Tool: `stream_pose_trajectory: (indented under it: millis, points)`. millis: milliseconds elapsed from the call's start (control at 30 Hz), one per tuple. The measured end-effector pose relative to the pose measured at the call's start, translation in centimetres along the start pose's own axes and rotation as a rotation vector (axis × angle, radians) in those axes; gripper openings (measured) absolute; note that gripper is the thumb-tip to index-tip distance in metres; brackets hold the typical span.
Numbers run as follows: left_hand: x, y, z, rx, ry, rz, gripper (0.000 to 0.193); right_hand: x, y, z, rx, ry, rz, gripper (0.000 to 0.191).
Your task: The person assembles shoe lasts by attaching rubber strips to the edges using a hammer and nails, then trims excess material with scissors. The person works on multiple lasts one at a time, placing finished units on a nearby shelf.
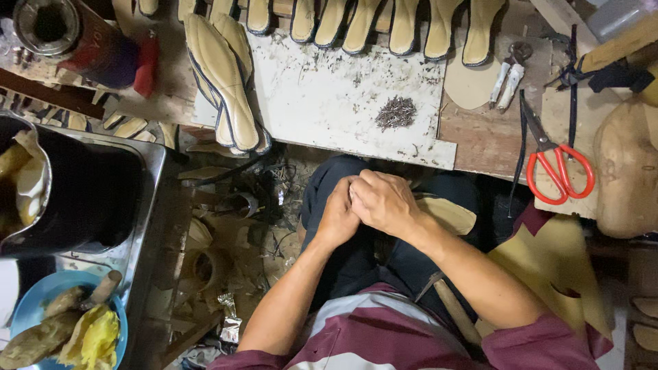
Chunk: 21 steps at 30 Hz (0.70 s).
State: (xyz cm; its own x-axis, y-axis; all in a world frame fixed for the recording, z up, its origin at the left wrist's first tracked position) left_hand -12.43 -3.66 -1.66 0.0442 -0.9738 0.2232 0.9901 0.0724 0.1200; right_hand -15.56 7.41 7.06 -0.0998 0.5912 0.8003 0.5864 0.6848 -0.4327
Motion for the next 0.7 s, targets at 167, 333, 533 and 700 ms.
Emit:
stream_pose_trajectory:
  millis: [167,333,533,700]
  points:
    - [-0.1,0.1,0.2,0.051,0.024,-0.027,0.035,-0.1,0.1,0.9,-0.117,-0.079,-0.088,0.012]
    - [-0.5,0.5,0.6,0.230,0.175,-0.112,0.043,1.2,1.7,1.6,-0.310,-0.439,-0.041,0.017]
    - [0.0,0.5,1.0,0.322,0.215,-0.109,0.052,4.5,10.8,-1.7,-0.461,-0.277,0.068,0.022]
    - [-0.1,0.3,1.3,0.341,0.179,-0.104,0.054,4.7,22.4,-5.3,-0.656,0.124,-0.320,0.066]
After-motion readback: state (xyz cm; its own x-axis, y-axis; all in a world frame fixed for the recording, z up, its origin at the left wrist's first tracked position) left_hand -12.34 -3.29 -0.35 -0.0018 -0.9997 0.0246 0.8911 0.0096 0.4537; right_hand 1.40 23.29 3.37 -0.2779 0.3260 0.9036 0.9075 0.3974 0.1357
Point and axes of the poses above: each hand's wrist, its own y-axis away from the middle knuckle, its own x-axis out of the back of the hand, z = x × y, the point moved 5 cm from there along -y, towards the middle knuckle, and after that the axes turned 8 degrees about x, right-handed, at the moved point
